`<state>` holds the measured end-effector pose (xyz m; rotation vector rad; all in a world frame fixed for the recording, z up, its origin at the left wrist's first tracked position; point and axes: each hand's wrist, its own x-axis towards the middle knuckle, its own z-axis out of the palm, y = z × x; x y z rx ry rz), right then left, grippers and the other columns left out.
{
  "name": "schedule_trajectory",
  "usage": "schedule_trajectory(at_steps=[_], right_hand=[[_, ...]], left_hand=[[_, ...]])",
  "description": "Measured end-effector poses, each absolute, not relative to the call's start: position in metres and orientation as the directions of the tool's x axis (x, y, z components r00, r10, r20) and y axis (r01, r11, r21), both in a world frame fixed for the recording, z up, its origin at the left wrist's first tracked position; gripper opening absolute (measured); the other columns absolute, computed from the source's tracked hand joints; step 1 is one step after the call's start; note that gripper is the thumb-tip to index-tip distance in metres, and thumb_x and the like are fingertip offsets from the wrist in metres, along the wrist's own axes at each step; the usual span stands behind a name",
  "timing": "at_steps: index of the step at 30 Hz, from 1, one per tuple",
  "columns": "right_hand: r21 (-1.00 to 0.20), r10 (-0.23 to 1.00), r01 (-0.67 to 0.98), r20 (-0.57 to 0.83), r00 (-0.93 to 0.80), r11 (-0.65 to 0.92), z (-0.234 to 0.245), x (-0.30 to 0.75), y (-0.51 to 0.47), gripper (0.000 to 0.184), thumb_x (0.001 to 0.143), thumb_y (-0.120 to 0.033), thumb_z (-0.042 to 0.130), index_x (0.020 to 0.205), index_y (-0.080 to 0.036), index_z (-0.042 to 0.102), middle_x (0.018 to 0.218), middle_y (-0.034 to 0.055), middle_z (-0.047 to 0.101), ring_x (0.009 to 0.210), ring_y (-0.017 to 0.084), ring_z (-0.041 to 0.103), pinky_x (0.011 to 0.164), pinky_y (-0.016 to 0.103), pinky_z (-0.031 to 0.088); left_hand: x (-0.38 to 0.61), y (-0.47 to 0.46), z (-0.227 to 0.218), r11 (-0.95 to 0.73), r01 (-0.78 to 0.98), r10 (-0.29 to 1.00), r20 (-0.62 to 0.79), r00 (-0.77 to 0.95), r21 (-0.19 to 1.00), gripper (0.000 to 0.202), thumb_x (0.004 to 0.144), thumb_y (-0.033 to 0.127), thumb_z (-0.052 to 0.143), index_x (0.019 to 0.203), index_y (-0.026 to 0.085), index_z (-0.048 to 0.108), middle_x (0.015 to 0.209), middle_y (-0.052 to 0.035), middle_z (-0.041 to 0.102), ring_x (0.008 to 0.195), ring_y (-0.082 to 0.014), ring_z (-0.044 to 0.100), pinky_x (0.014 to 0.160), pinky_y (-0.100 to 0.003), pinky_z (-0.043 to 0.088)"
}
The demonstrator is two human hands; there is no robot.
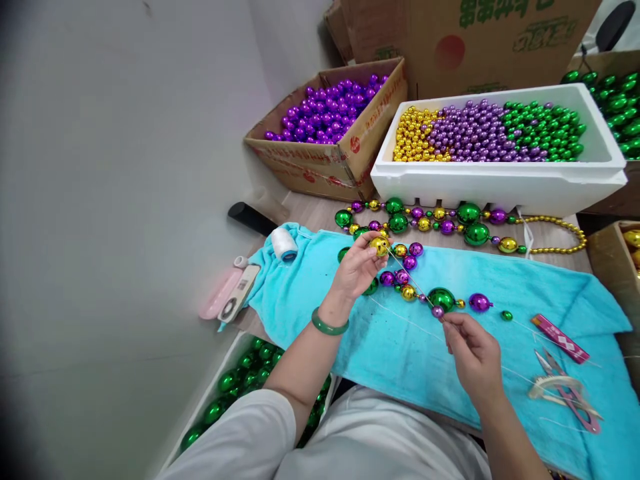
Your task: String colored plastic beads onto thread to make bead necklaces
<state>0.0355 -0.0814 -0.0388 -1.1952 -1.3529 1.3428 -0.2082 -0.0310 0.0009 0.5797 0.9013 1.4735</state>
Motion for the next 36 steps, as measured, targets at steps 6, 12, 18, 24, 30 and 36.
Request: schedule_trajectory(at_steps=[6,12,18,24,30,36], right_hand=[[-0.987,0.985,0.159,-0.061,-0.161,-0.035,-0.042,0.043,-0.081,0.017,0.082,-0.034,0.064,0.085,-0.018,0.069,0.056,-0.0020,0.052,0.048,0.009,0.044,0.044,0.021,0.035],[-0.979,0.986,0.201,-0.054,-0.158,-0.022,-0.041,0.048,-0.079,0.018,0.082,-0.035,0.063,0.086,-0.019,0.069,0.058,-0.0015,0.054,0.050,0.010,0.045,0.045,0.022,0.036],[-0.979,0.983,0.204,-0.043,-0.181,-0.005,-0.040,0.045,-0.079,0.017,0.082,-0.034,0.063,0.085,-0.019,0.069,0.056,-0.0017,0.052,0.049,0.010,0.044,0.044,0.022,0.036],[-0.984,0.981,0.176,-0.034,-0.192,0.001,-0.039,0.047,-0.080,0.016,0.083,-0.033,0.063,0.086,-0.019,0.069,0.057,-0.0017,0.052,0.049,0.010,0.044,0.044,0.022,0.037],[-0.985,0.985,0.175,-0.036,-0.172,-0.006,-0.037,0.046,-0.079,0.015,0.082,-0.033,0.063,0.085,-0.019,0.069,0.056,-0.0018,0.053,0.048,0.009,0.044,0.043,0.021,0.036],[-0.978,0.985,0.207,-0.050,-0.166,-0.014,-0.037,0.046,-0.078,0.017,0.081,-0.034,0.063,0.084,-0.018,0.070,0.055,-0.0020,0.052,0.047,0.010,0.043,0.043,0.022,0.035]], left_hand=[[-0.213,-0.031,-0.002,-0.070,-0.463,0.977,-0.033,-0.211,0.884,0.041,0.066,0.019,0.075,0.105,0.022,0.063,0.091,0.0003,0.065,0.076,-0.0089,0.058,0.066,-0.020,0.046],[-0.217,-0.034,-0.002,-0.051,-0.469,0.984,-0.036,-0.175,0.882,0.042,0.065,0.018,0.076,0.105,0.023,0.065,0.099,0.0000,0.064,0.082,-0.0110,0.061,0.069,-0.023,0.048],[-0.222,-0.035,-0.003,0.048,-0.594,0.992,-0.108,-0.067,0.803,0.044,0.070,0.022,0.073,0.113,0.022,0.063,0.108,-0.0038,0.066,0.082,-0.0121,0.065,0.068,-0.022,0.049],[-0.222,-0.034,-0.005,0.050,-0.623,0.992,-0.113,-0.061,0.780,0.043,0.070,0.019,0.072,0.112,0.021,0.064,0.108,-0.0045,0.067,0.081,-0.0121,0.066,0.068,-0.021,0.050],[-0.221,-0.034,-0.006,0.050,-0.627,0.993,-0.104,-0.050,0.778,0.043,0.070,0.019,0.071,0.112,0.020,0.063,0.110,-0.0057,0.067,0.081,-0.0128,0.066,0.068,-0.022,0.051],[-0.221,-0.031,-0.008,0.051,-0.615,0.989,-0.123,-0.076,0.787,0.036,0.077,0.031,0.067,0.110,0.018,0.063,0.107,-0.0080,0.067,0.086,-0.0157,0.065,0.067,-0.024,0.050]])
